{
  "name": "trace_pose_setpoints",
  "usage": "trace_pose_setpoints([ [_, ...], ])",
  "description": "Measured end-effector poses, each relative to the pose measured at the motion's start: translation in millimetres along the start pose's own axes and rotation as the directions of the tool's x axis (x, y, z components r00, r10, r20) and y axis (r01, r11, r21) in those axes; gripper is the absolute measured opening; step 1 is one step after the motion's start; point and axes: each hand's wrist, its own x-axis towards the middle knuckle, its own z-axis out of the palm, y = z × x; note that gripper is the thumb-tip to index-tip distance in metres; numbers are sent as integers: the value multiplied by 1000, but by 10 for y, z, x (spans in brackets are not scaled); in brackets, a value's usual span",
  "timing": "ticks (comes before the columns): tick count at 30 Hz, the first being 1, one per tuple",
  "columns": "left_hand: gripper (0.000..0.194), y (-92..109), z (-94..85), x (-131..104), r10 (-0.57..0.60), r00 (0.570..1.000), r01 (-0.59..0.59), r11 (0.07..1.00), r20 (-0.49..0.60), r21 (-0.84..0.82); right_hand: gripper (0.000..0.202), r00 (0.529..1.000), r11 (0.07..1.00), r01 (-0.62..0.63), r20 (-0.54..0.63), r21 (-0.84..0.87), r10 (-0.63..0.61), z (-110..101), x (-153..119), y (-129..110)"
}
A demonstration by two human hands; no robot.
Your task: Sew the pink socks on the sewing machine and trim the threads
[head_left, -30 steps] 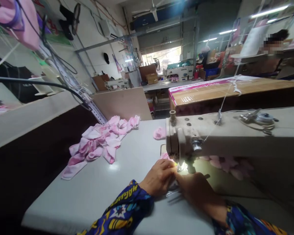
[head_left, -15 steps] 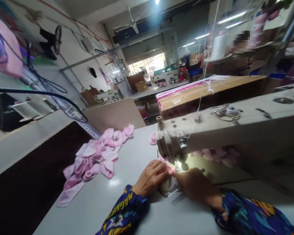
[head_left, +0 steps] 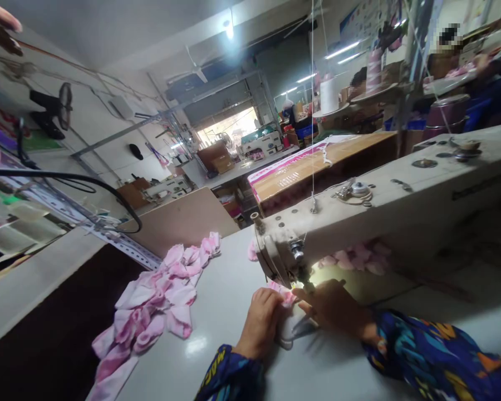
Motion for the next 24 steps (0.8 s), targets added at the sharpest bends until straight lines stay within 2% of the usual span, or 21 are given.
trace_pose_setpoints([
  [2,24,4,-4,2,-24,1000,24,999,14,-28,15,990,993,109,-87,-51,-114,69,25,-8],
  [4,22,21,-24,8,-43,999,44,998,32,-48,14,977,982,172,-117,-77,-180,137,56,-33],
  [10,20,118,-131,60,-80,994,89,987,73,-132,17,962,962,261,-58,-79,-266,299,105,-107],
  [13,21,116,-151,136,40,989,-23,993,142,-120,17,949,947,313,-8,-69,-315,336,99,-109],
  [15,19,84,-133,181,155,962,-144,987,223,-66,18,940,937,341,19,-68,-341,319,90,-115],
  [17,15,44,-94,198,185,948,-190,982,260,-4,18,933,930,360,35,-77,-358,272,82,-136],
  [19,13,16,-49,185,130,968,-140,990,215,33,20,932,927,362,40,-99,-360,219,75,-171],
  [21,19,7,-8,155,54,991,-57,998,118,18,21,934,926,356,36,-122,-355,185,70,-207],
  [24,22,17,33,119,-23,1000,23,999,-6,-42,19,935,923,353,23,-152,-353,188,59,-240],
])
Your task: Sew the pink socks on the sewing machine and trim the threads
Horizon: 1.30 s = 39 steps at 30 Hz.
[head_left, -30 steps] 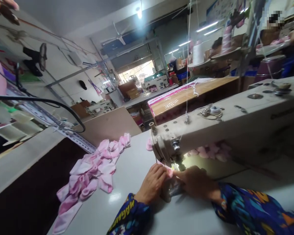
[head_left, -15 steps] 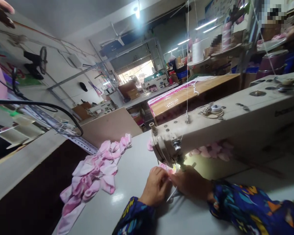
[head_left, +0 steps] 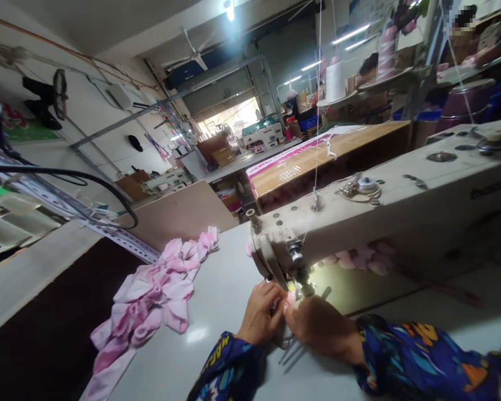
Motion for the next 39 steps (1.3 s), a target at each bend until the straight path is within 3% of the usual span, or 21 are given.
trace_pose_setpoints([
  [4,27,5,31,-8,75,997,-75,997,11,-6,14,999,999,32,-26,-29,-32,39,-27,-16],
  [10,26,-10,57,16,298,954,-275,917,-37,289,14,999,997,25,-46,-66,-28,53,-48,-38],
  [14,29,16,42,29,381,923,-385,912,54,143,14,999,998,28,-35,-59,-30,69,-63,-52],
  [21,18,182,145,-70,181,981,-177,983,-64,55,19,990,999,10,-139,-34,-15,106,-153,-26],
  [25,20,219,218,-79,70,994,-65,997,-87,49,22,998,999,-4,-69,36,7,95,-183,-11],
  [31,17,223,246,-52,93,984,-79,992,-149,94,24,996,997,-58,-70,50,62,86,-187,33],
  [39,17,261,269,-7,112,965,-78,986,-238,148,33,971,995,-85,-221,45,93,24,-131,92],
])
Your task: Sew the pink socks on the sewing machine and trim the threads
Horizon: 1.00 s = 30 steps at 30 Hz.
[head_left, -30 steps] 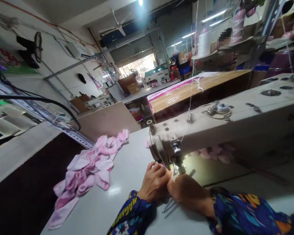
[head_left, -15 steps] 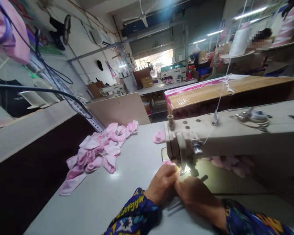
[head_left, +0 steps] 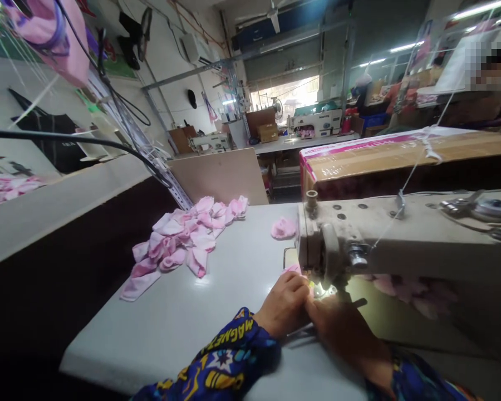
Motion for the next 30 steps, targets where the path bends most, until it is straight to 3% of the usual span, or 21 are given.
trace_pose_setpoints([
  [4,15,-47,-94,18,-8,999,13,995,45,-103,32,1000,1000,-24,-1,13,24,-31,19,-13],
  [8,17,-185,-168,36,133,978,-103,978,162,-181,27,998,1000,-21,67,20,20,23,-3,-10],
  [12,23,-261,-184,40,69,983,-24,968,171,-251,21,982,997,-68,180,44,59,41,-40,12],
  [14,22,-255,-213,41,47,983,3,963,178,-271,18,951,987,-136,289,81,107,-24,-34,37],
  [17,20,-223,-304,47,68,963,7,961,262,-277,14,845,947,-307,485,93,226,-186,10,103],
  [20,23,-194,-385,60,96,923,-12,975,373,-223,11,738,891,-446,599,86,311,-320,58,176],
  [22,24,-184,-393,75,122,911,-69,987,393,-146,12,710,866,-490,623,102,328,-359,78,204],
  [27,27,-179,-301,124,259,904,-328,931,341,162,16,714,869,-488,612,84,341,-379,105,216],
  [30,27,-188,-243,122,287,908,-351,919,306,181,16,728,876,-478,584,58,359,-399,120,249],
])
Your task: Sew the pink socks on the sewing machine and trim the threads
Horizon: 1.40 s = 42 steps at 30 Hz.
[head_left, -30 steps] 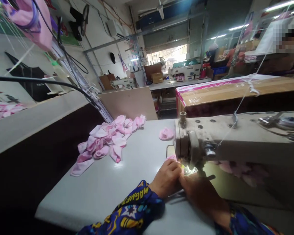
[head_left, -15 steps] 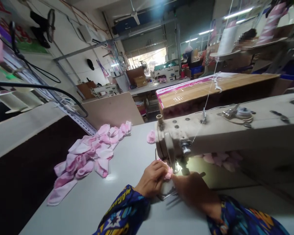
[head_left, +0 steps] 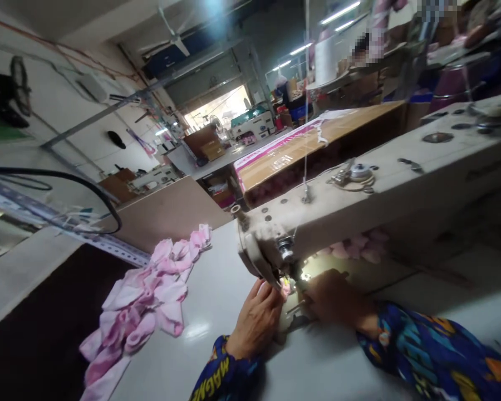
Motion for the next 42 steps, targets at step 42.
trace_pose_setpoints([
  [42,31,147,10,30,-285,954,263,944,-95,-197,19,982,995,-92,-160,34,97,-102,87,7],
])
